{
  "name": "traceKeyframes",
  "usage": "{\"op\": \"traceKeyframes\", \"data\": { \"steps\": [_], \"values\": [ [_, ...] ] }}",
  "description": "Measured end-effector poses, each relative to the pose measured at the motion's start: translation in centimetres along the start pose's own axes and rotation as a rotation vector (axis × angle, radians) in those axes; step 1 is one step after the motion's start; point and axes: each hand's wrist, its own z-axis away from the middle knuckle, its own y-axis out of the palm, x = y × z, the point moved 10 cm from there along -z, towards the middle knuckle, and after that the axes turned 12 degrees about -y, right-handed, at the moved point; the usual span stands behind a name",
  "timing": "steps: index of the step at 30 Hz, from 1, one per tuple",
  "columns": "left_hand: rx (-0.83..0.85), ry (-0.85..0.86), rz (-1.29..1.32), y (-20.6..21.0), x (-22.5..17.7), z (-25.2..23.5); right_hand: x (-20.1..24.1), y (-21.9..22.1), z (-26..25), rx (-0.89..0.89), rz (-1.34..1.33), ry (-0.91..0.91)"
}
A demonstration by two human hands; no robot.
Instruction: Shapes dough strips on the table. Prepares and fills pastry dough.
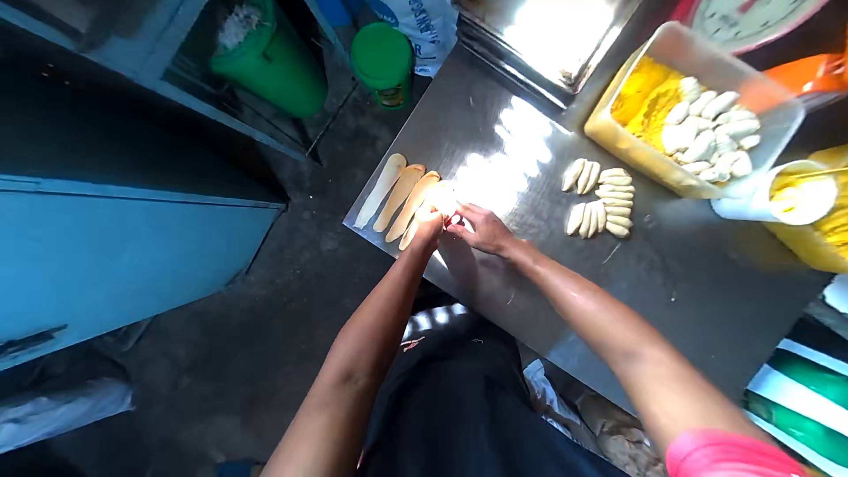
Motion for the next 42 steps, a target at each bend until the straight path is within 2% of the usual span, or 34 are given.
{"op": "traceKeyframes", "data": {
  "steps": [2,4,6,7,9,11,13,15,17,20,22,24,27,31,33,34,36,38,40,42],
  "values": [
    [0.033,-0.019,0.0,0.1,-0.3,1.3,-4.1,2.9,0.0,0.231,0.27,0.016],
    [0.048,-0.031,-0.069,-0.2,0.0,2.4,-6.3,3.8,0.5,0.284,0.435,0.066],
    [0.023,-0.025,-0.16,-1.3,1.4,2.1,-3.6,4.5,0.6,0.348,0.368,0.139],
    [-0.04,-0.004,-0.202,-2.3,1.7,1.7,-2.4,5.3,0.5,0.378,0.319,0.113],
    [-0.131,0.048,-0.267,-3.7,2.2,1.7,-2.6,5.6,0.7,0.456,0.308,0.086],
    [-0.171,0.142,-0.286,-4.7,2.6,2.2,-4.4,4.8,1.1,0.414,0.375,0.182],
    [-0.222,0.186,-0.383,-5.8,2.7,2.9,-2.2,5.6,1.4,0.378,0.322,0.254],
    [-0.228,0.153,-0.484,-6.7,2.9,3.2,0.0,8.0,1.6,0.388,0.29,0.109],
    [-0.168,0.128,-0.505,-6.7,3.7,3.5,-1.4,7.5,1.9,0.41,0.333,0.088],
    [-0.119,0.161,-0.508,-6.8,4.3,4.5,-3.2,6.2,2.2,0.295,0.409,0.24],
    [-0.168,0.231,-0.526,-7.5,4.2,4.6,-0.3,8.7,2.2,0.22,0.331,0.245],
    [-0.261,0.325,-0.569,-8.2,4.9,5.1,4.1,12.4,2.7,0.117,0.288,0.13],
    [-0.363,0.387,-0.71,-9.6,7.3,6.3,7.7,17.0,3.9,0.09,0.307,0.09],
    [-0.432,0.422,-0.864,-9.1,7.9,9.4,8.9,17.4,5.3,0.072,0.234,0.083],
    [-0.414,0.516,-0.88,-6.4,5.3,10.6,8.0,13.6,6.6,-0.024,0.203,0.042],
    [-0.382,0.554,-0.889,-4.3,3.5,10.8,7.0,9.7,7.7,-0.142,0.232,0.057],
    [-0.297,0.631,-0.891,1.3,-0.6,10.4,3.3,-0.7,11.7,-0.416,0.329,0.15],
    [-0.183,0.641,-0.873,7.9,-3.7,8.4,-2.1,-12.2,18.1,-0.633,0.394,0.301],
    [-0.082,0.625,-0.829,14.9,-6.2,5.7,-8.6,-22.2,25.8,-0.706,0.515,0.504],
    [0.067,0.557,-0.74,22.4,-7.5,2.6,-15.6,-29.6,32.9,-0.683,0.562,0.728]
  ]
}}
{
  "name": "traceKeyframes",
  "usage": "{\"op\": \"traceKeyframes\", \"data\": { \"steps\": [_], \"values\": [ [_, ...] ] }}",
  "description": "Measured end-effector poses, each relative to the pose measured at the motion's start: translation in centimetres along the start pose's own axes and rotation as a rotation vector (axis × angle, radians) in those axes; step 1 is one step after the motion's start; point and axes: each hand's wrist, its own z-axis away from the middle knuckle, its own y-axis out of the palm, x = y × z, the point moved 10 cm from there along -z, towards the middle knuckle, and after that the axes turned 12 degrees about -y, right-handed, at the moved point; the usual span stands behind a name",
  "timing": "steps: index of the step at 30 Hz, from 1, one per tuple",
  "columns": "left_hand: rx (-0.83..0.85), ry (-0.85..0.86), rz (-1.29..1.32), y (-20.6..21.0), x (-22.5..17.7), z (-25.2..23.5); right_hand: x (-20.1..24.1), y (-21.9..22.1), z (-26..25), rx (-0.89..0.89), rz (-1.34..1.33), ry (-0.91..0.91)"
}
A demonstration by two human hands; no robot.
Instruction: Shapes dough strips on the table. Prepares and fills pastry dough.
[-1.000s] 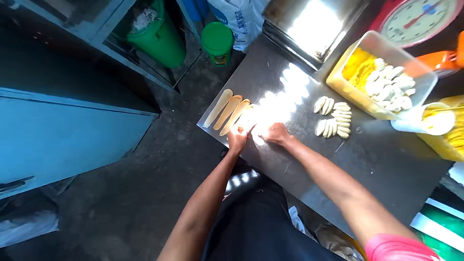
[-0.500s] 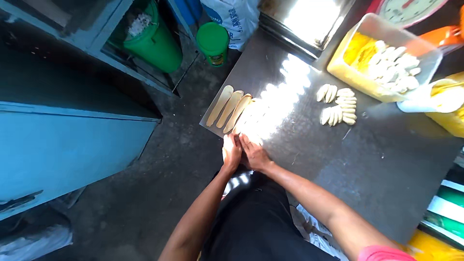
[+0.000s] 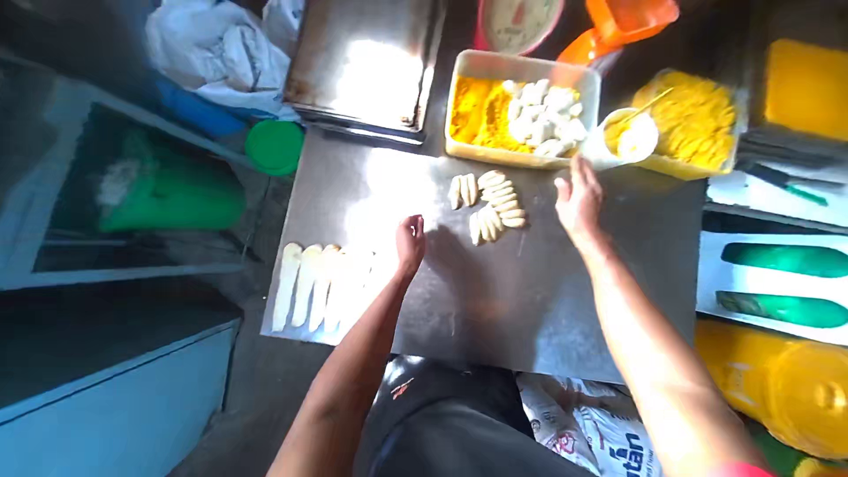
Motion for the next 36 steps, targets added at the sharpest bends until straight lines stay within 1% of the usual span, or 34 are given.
{"op": "traceKeyframes", "data": {
  "steps": [1,3,5,7,8,10,12,13,15,17,18,19,20,21,22,25,26,27,28,30,32,34,36],
  "values": [
    [0.035,-0.002,0.057,2.7,-1.5,-2.7,-4.3,-0.8,-1.9,0.037,0.019,0.07],
    [0.059,-0.017,0.066,7.1,-4.2,-6.5,-10.8,-0.7,-4.4,0.144,0.019,0.128],
    [0.015,-0.055,-0.052,9.2,-6.1,-8.4,-14.6,0.2,-5.8,0.235,0.012,0.135],
    [-0.032,-0.101,-0.044,9.4,-6.4,-8.9,-16.1,0.3,-6.3,0.293,-0.024,0.189],
    [-0.033,-0.107,0.02,8.8,-6.2,-8.5,-16.0,0.1,-6.4,0.324,-0.044,0.218],
    [-0.072,-0.085,0.137,5.8,-5.8,-6.3,-16.0,-0.1,-6.2,0.344,-0.06,0.268],
    [-0.127,-0.06,0.239,2.1,-3.8,-2.7,-16.1,-0.5,-6.2,0.35,-0.039,0.247],
    [-0.131,-0.091,0.25,0.3,-2.2,-0.3,-16.1,-0.7,-6.2,0.361,-0.029,0.216],
    [-0.149,-0.186,0.27,-2.5,2.7,3.2,-16.0,-1.1,-6.0,0.367,-0.012,0.138],
    [-0.091,-0.27,0.348,-4.2,7.9,5.6,-15.5,-1.9,-5.4,0.307,0.024,0.127],
    [-0.075,-0.3,0.408,-5.0,10.0,6.9,-14.0,-2.8,-5.1,0.25,0.049,0.157],
    [-0.074,-0.32,0.469,-5.8,11.5,8.2,-11.5,-3.7,-4.7,0.181,0.057,0.196],
    [-0.082,-0.333,0.527,-6.7,12.4,9.2,-7.9,-4.4,-3.9,0.101,0.036,0.213],
    [-0.094,-0.332,0.589,-7.5,12.8,10.1,-3.3,-4.5,-3.0,0.028,-0.006,0.165],
    [-0.106,-0.326,0.644,-8.3,12.9,10.8,1.9,-3.7,-1.7,0.008,-0.057,0.074],
    [-0.082,-0.28,0.815,-9.5,11.9,11.6,17.1,2.4,4.3,0.085,-0.272,-0.282],
    [-0.076,-0.303,0.861,-9.4,11.9,11.3,21.1,4.6,6.2,0.126,-0.357,-0.375],
    [-0.083,-0.367,0.882,-9.1,12.5,10.9,24.5,6.5,7.8,0.177,-0.439,-0.442],
    [-0.093,-0.462,0.859,-8.5,14.0,10.2,27.5,8.2,9.0,0.232,-0.52,-0.492],
    [-0.076,-0.647,0.755,-7.0,17.5,9.0,32.5,10.8,10.2,0.33,-0.642,-0.573],
    [-0.067,-0.691,0.709,-6.7,18.9,8.5,36.0,13.4,10.3,0.417,-0.694,-0.663],
    [-0.057,-0.7,0.638,-6.5,19.5,8.3,37.4,17.3,10.5,0.531,-0.635,-0.753],
    [-0.03,-0.689,0.585,-6.7,19.6,8.8,36.0,22.3,11.1,0.614,-0.407,-0.918]
  ]
}}
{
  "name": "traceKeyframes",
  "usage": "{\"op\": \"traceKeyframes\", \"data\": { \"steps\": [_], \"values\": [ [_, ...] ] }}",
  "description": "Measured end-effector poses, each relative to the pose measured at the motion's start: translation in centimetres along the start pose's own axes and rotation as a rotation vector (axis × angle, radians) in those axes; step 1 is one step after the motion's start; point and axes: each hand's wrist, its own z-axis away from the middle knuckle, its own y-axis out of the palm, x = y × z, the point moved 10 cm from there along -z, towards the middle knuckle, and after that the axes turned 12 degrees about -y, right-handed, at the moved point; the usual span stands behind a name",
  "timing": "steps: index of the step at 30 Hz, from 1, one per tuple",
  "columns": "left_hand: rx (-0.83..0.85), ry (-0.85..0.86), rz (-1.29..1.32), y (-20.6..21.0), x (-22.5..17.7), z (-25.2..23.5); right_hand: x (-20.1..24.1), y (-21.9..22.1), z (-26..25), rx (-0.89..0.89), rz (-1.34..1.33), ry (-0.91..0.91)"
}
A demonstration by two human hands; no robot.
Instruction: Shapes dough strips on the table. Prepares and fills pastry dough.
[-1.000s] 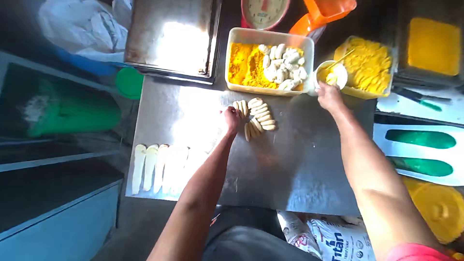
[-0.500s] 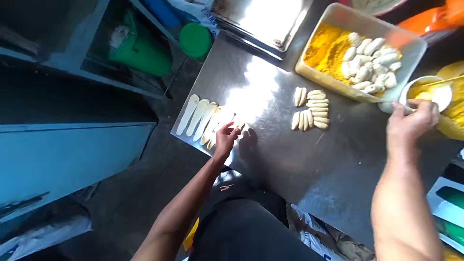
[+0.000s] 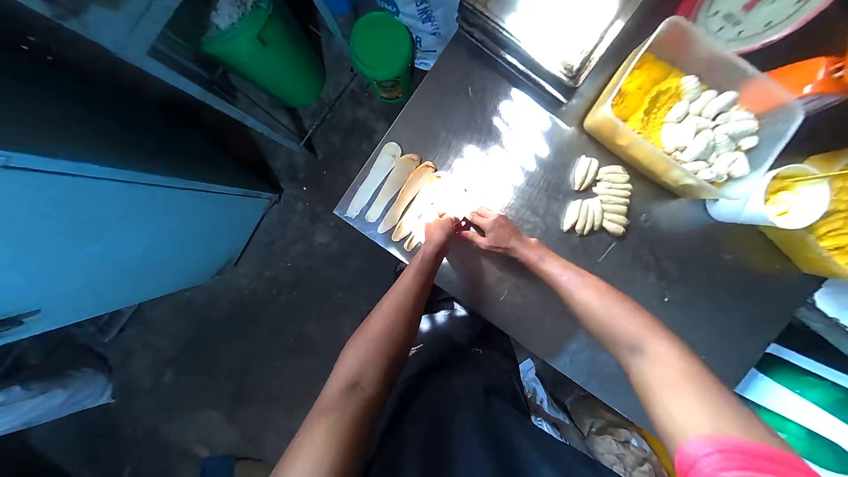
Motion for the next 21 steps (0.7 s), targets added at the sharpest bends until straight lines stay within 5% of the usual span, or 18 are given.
{"op": "traceKeyframes", "data": {
  "steps": [3,8,14,19,21],
  "values": [
    [-0.006,0.078,-0.022,-1.0,0.1,2.1,-2.0,1.2,0.3,0.101,0.252,-0.031],
    [-0.187,0.15,-0.243,-4.2,1.6,2.4,1.8,3.0,0.3,0.209,0.199,-0.055],
    [-0.177,0.259,-0.221,-6.4,2.7,2.9,5.3,5.5,0.7,0.127,0.13,0.06],
    [-0.131,0.267,-0.301,-6.8,4.8,3.5,1.8,3.1,0.6,0.076,0.302,0.137],
    [-0.182,0.325,-0.31,-7.6,5.2,3.6,5.1,5.2,0.4,-0.008,0.27,0.179]
  ]
}}
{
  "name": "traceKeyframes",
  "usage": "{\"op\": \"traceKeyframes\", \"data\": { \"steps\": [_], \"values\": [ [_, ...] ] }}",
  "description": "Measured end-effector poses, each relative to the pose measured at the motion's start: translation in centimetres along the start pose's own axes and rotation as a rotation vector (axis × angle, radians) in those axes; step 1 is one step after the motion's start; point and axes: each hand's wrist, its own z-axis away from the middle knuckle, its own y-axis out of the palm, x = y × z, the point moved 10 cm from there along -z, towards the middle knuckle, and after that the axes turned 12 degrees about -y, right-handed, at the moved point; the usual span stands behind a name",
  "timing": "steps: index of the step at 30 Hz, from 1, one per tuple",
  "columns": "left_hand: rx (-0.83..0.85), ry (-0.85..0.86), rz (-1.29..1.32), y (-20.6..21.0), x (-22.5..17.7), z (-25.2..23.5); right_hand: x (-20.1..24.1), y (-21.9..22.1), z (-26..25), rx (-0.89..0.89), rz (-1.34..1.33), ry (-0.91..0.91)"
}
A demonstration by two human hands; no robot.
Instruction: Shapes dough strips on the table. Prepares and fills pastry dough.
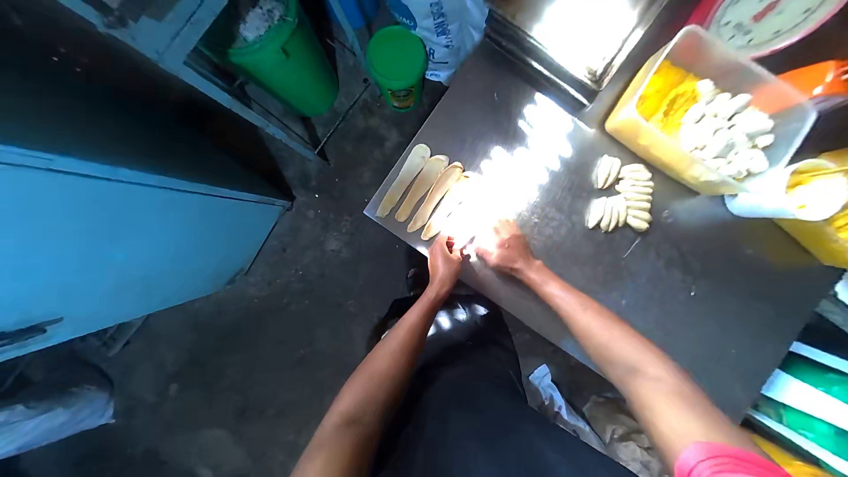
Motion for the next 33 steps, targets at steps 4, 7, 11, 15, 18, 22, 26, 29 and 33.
{"op": "traceKeyframes", "data": {
  "steps": [4,7,11,15,18,22,26,29,33],
  "values": [
    [-0.091,0.188,-0.156,-1.1,2.6,1.7,9.4,5.1,2.9,0.014,-0.069,0.006],
    [-0.073,0.31,-0.357,-3.2,4.8,4.4,12.4,6.1,3.6,-0.031,0.001,0.011],
    [-0.099,0.531,-0.478,-6.1,5.5,6.0,13.4,3.9,3.2,-0.04,-0.045,-0.023],
    [-0.205,0.677,-0.449,-7.4,2.2,5.9,12.9,0.7,-0.1,-0.139,-0.09,-0.089],
    [-0.244,0.677,-0.339,-8.3,0.3,5.9,12.4,3.4,-1.8,-0.066,-0.138,-0.042],
    [-0.232,0.628,-0.251,-9.0,-1.2,6.8,13.6,4.8,-0.8,-0.055,-0.118,0.021],
    [-0.178,0.624,-0.294,-6.7,-4.9,8.1,13.6,4.8,0.2,0.131,-0.252,0.066],
    [-0.183,0.67,-0.33,-4.0,-9.0,8.6,11.3,1.5,1.8,0.043,-0.323,-0.024],
    [-0.158,0.575,-0.251,1.6,-13.1,7.1,-1.7,-10.6,11.3,-0.529,-0.168,0.164]
  ]
}}
